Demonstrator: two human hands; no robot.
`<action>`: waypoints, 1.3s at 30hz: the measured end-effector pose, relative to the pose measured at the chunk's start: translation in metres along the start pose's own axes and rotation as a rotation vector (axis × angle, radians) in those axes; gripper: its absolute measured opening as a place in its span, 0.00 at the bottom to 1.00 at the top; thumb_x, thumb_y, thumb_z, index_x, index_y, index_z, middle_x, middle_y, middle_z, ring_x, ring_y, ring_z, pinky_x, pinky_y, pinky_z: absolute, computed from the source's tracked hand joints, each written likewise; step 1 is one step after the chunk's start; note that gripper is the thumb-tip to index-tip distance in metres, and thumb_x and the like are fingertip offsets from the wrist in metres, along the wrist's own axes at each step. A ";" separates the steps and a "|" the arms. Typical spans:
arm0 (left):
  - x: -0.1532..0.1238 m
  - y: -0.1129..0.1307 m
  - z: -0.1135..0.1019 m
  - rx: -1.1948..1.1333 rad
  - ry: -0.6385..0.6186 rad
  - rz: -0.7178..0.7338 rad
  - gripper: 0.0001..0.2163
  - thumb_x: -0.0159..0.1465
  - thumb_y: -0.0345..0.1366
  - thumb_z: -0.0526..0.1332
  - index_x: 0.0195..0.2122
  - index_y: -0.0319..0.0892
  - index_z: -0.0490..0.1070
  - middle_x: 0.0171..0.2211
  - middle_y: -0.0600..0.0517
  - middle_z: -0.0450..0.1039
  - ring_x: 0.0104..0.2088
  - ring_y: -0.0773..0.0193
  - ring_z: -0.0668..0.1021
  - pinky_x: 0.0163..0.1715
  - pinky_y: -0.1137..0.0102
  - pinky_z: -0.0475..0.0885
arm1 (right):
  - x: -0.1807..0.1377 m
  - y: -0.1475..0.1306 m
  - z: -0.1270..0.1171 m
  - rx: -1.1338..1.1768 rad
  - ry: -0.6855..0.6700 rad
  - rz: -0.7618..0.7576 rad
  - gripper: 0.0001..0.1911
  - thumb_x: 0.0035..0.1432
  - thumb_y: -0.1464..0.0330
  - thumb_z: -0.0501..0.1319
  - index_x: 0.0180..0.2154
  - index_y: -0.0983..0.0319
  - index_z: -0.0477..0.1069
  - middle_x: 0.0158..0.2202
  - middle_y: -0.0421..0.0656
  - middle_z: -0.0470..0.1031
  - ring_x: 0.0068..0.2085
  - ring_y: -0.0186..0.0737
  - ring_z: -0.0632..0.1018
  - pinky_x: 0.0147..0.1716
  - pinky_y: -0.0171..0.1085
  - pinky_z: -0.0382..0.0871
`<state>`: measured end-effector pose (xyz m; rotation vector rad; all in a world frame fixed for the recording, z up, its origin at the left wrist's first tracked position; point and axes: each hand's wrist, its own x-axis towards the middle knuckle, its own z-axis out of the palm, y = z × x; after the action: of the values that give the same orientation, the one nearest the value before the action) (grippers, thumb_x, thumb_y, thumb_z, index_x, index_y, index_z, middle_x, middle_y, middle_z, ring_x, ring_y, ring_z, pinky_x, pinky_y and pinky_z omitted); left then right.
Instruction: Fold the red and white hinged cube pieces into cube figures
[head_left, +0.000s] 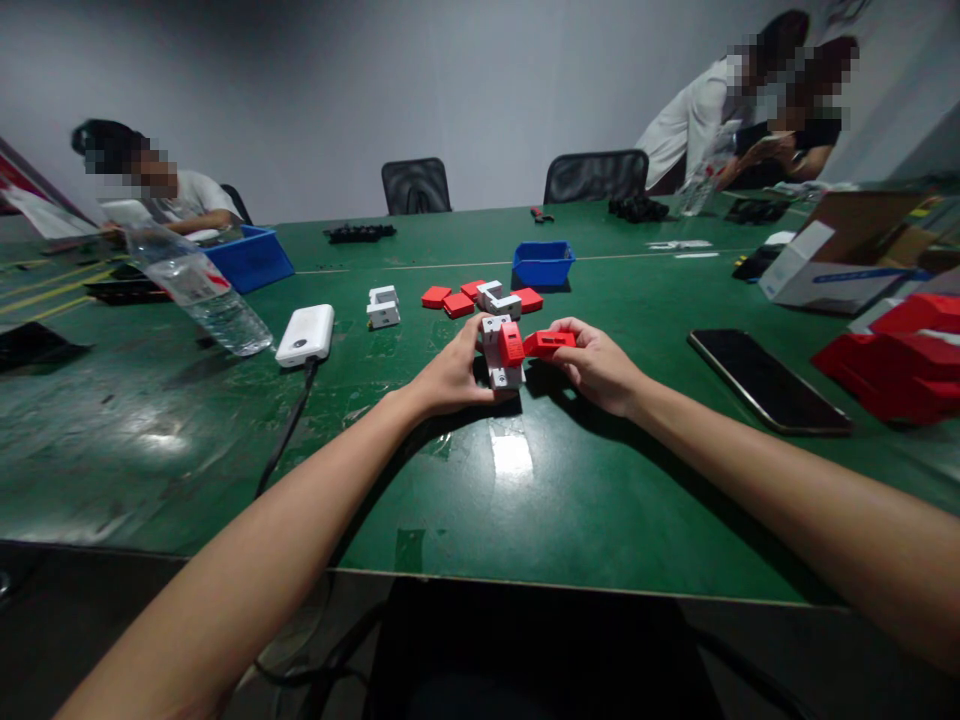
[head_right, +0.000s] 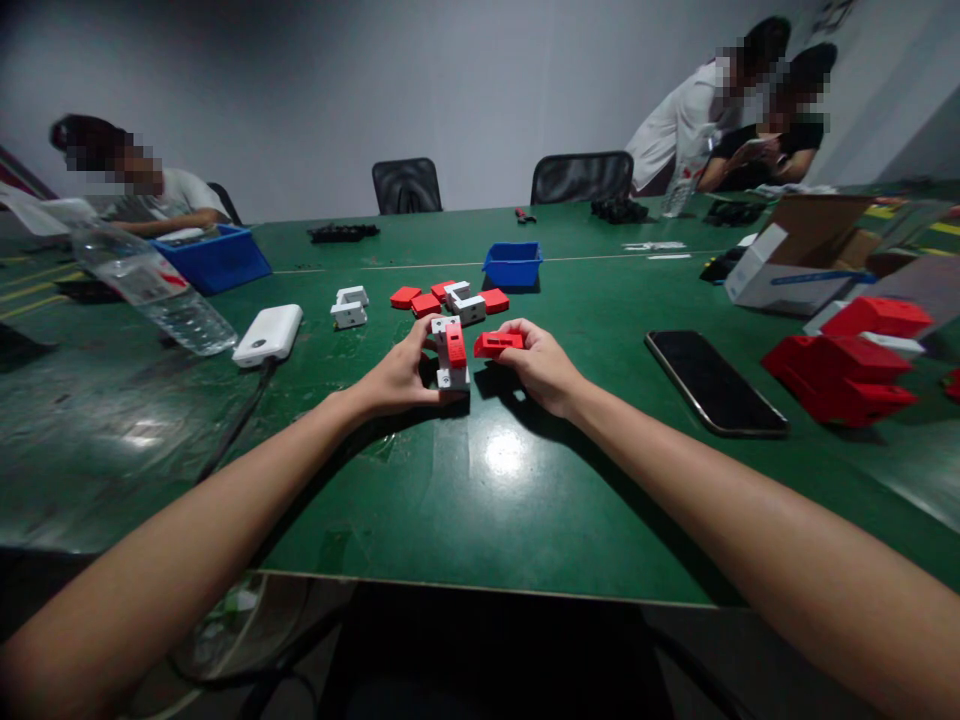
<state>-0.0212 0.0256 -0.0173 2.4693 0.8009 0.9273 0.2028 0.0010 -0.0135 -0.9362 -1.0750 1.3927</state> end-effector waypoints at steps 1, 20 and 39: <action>0.000 0.000 0.000 0.003 0.003 0.005 0.42 0.51 0.42 0.72 0.62 0.43 0.50 0.59 0.36 0.65 0.58 0.42 0.72 0.57 0.46 0.70 | 0.001 0.001 0.000 0.014 0.001 -0.008 0.18 0.35 0.79 0.65 0.31 0.59 0.67 0.27 0.34 0.74 0.30 0.31 0.73 0.34 0.34 0.68; 0.000 0.001 -0.001 0.017 0.000 0.017 0.42 0.51 0.43 0.72 0.62 0.40 0.51 0.59 0.35 0.64 0.59 0.41 0.71 0.58 0.45 0.70 | -0.006 -0.009 0.009 0.101 0.025 0.153 0.10 0.54 0.81 0.57 0.34 0.60 0.67 0.28 0.42 0.81 0.32 0.40 0.83 0.36 0.42 0.78; 0.000 -0.001 0.001 -0.007 0.007 0.002 0.44 0.50 0.43 0.73 0.63 0.42 0.50 0.60 0.35 0.64 0.60 0.42 0.71 0.58 0.46 0.69 | -0.003 0.001 0.001 -0.135 -0.032 -0.045 0.21 0.38 0.67 0.77 0.33 0.61 0.70 0.31 0.38 0.77 0.31 0.34 0.77 0.26 0.33 0.65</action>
<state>-0.0215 0.0259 -0.0184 2.4622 0.7962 0.9387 0.2022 -0.0021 -0.0146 -0.9831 -1.2191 1.3146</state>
